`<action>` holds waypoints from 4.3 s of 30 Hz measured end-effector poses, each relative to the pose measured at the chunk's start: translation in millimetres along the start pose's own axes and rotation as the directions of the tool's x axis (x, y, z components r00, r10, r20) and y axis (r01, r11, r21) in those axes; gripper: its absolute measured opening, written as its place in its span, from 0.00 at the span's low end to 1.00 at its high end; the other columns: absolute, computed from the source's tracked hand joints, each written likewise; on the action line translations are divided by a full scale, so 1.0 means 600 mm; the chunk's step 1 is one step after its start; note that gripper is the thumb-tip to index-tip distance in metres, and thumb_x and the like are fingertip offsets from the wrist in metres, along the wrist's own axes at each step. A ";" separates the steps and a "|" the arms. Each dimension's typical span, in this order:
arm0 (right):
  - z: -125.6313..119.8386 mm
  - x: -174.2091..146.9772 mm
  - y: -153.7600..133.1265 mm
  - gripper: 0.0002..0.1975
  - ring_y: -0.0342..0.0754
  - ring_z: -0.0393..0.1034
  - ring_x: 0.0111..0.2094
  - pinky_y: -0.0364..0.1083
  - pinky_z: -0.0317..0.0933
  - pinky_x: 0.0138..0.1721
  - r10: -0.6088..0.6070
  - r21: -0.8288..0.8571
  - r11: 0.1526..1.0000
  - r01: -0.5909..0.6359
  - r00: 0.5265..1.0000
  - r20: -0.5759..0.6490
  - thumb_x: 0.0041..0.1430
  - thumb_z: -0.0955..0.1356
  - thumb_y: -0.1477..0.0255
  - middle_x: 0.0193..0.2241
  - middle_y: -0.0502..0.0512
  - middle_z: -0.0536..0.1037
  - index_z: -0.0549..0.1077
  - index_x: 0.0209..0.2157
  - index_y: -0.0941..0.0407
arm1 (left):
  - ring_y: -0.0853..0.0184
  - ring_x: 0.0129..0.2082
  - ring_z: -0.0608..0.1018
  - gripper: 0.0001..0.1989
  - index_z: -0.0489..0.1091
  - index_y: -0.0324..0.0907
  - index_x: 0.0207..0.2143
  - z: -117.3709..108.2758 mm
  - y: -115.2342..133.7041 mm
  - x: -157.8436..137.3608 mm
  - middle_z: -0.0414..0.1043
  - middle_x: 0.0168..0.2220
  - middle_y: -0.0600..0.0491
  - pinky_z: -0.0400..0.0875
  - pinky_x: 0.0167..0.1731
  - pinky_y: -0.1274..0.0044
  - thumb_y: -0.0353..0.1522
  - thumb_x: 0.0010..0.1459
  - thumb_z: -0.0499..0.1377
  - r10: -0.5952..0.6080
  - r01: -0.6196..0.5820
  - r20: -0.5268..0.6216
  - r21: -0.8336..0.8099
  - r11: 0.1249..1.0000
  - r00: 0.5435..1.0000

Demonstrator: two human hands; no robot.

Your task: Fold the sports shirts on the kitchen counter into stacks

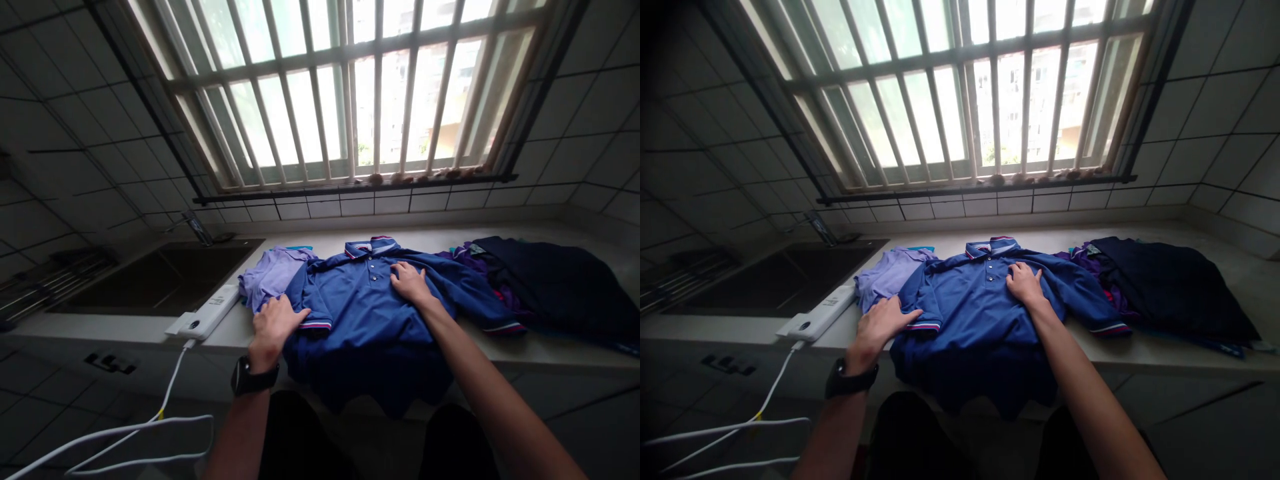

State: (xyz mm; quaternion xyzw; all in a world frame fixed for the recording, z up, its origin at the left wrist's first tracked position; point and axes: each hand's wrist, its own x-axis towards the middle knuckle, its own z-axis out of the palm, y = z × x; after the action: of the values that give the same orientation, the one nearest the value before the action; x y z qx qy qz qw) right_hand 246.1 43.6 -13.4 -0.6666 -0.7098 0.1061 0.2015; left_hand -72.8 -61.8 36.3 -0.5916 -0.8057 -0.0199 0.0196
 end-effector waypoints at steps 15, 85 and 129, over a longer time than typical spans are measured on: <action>-0.008 -0.003 -0.006 0.22 0.62 0.58 0.70 0.76 0.40 0.70 0.000 0.017 1.000 0.000 1.000 0.024 0.71 0.60 0.72 0.69 0.66 0.66 0.73 0.62 0.55 | 0.50 0.55 0.76 0.16 0.74 0.38 0.50 -0.105 -0.077 0.073 0.74 0.54 0.38 0.72 0.53 0.63 0.29 0.66 0.50 -0.217 0.111 -0.505 -0.231 0.967 0.835; -0.223 -0.128 0.196 0.20 0.59 0.79 0.44 0.51 0.70 0.46 0.332 0.038 0.943 -0.331 0.924 -0.191 0.47 0.73 0.72 0.40 0.64 0.84 0.81 0.45 0.59 | 0.57 0.65 0.73 0.24 0.74 0.47 0.62 0.102 0.150 0.114 0.69 0.67 0.48 0.65 0.66 0.65 0.39 0.68 0.52 0.576 -0.613 -0.210 -0.267 0.743 0.790; -0.115 -0.089 0.106 0.17 0.55 0.74 0.57 0.49 0.63 0.61 0.066 -0.036 0.997 -0.067 0.997 -0.030 0.62 0.71 0.72 0.55 0.64 0.78 0.80 0.52 0.59 | 0.58 0.67 0.71 0.23 0.75 0.47 0.61 0.104 0.148 0.113 0.70 0.67 0.48 0.65 0.67 0.66 0.38 0.68 0.53 0.570 -0.609 -0.215 -0.286 0.740 0.793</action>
State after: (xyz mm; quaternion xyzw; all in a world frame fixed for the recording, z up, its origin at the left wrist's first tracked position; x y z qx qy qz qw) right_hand 334.7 -11.6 14.0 -0.6950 -0.6860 0.0901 0.1957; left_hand -8.7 33.1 -21.4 -0.8081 -0.5582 -0.1854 -0.0322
